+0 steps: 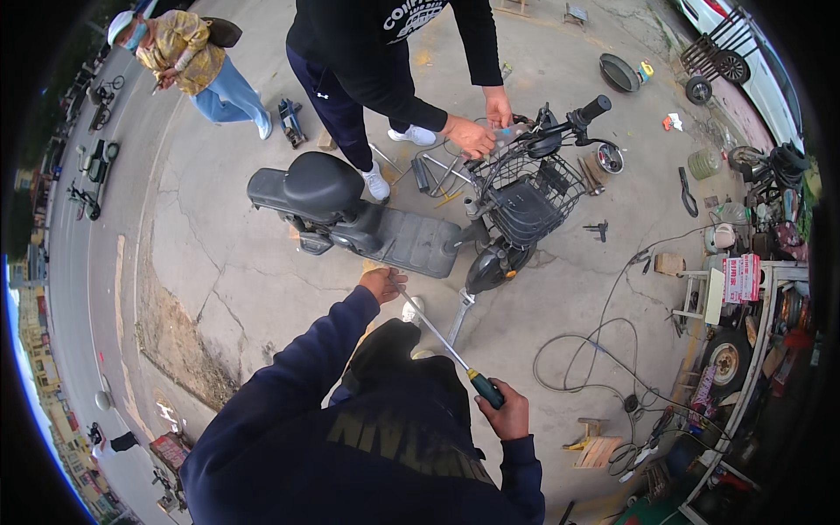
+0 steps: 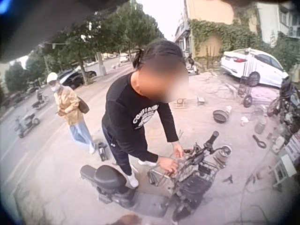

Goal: The person adjusts the handlebars and front stem of an electric scooter using a screwdriver and wrench. They tighten bolts on the stem, reposition the handlebars, and test the steering movement while working in an outdoor repair area.

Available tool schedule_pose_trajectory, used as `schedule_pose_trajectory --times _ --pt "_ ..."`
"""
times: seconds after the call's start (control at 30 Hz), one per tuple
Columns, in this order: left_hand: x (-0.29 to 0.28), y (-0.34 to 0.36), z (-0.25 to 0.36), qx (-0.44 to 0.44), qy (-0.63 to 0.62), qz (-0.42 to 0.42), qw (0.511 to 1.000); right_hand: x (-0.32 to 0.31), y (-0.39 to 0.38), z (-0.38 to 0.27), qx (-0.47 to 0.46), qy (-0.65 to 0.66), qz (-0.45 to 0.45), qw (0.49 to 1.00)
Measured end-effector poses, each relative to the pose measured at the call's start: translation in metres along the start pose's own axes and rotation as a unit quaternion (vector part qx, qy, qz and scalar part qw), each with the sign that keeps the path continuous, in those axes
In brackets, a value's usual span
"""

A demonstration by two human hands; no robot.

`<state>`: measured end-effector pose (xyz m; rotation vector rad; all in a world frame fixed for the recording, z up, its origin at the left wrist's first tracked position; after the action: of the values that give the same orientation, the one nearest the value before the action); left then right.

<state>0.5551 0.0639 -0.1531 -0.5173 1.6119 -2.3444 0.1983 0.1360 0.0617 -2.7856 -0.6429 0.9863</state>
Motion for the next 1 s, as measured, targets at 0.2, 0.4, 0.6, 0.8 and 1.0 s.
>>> schedule_pose_trajectory --times 0.2,0.4,0.6,0.8,1.0 --pt "-0.04 0.015 -0.021 -0.018 0.036 -0.009 0.999 0.054 -0.04 -0.016 0.01 0.015 0.054 0.998" --pt "0.017 0.025 -0.006 -0.003 0.178 -0.075 0.981 0.085 -0.077 -0.02 0.091 0.076 0.158 0.98" --pt "0.127 0.04 0.033 0.055 0.295 -0.173 0.938 0.087 -0.07 -0.02 0.156 0.114 0.281 0.94" --pt "0.155 0.105 0.077 0.215 0.24 -0.1 0.941 0.09 -0.018 0.019 0.134 0.06 0.327 0.934" --pt "0.192 0.143 0.147 0.453 0.225 -0.111 0.855 0.097 0.022 0.116 0.029 0.05 0.336 0.94"
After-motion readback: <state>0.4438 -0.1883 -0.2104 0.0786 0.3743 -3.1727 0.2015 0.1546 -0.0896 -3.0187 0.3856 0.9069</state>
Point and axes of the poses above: each hand's wrist, its own y-axis towards the middle knuckle, its own x-axis out of the palm, z = x × y, the point moved 9 cm from there along y, towards the middle knuckle, and after that the axes turned 10 degrees about -x, right-handed, at the moved point
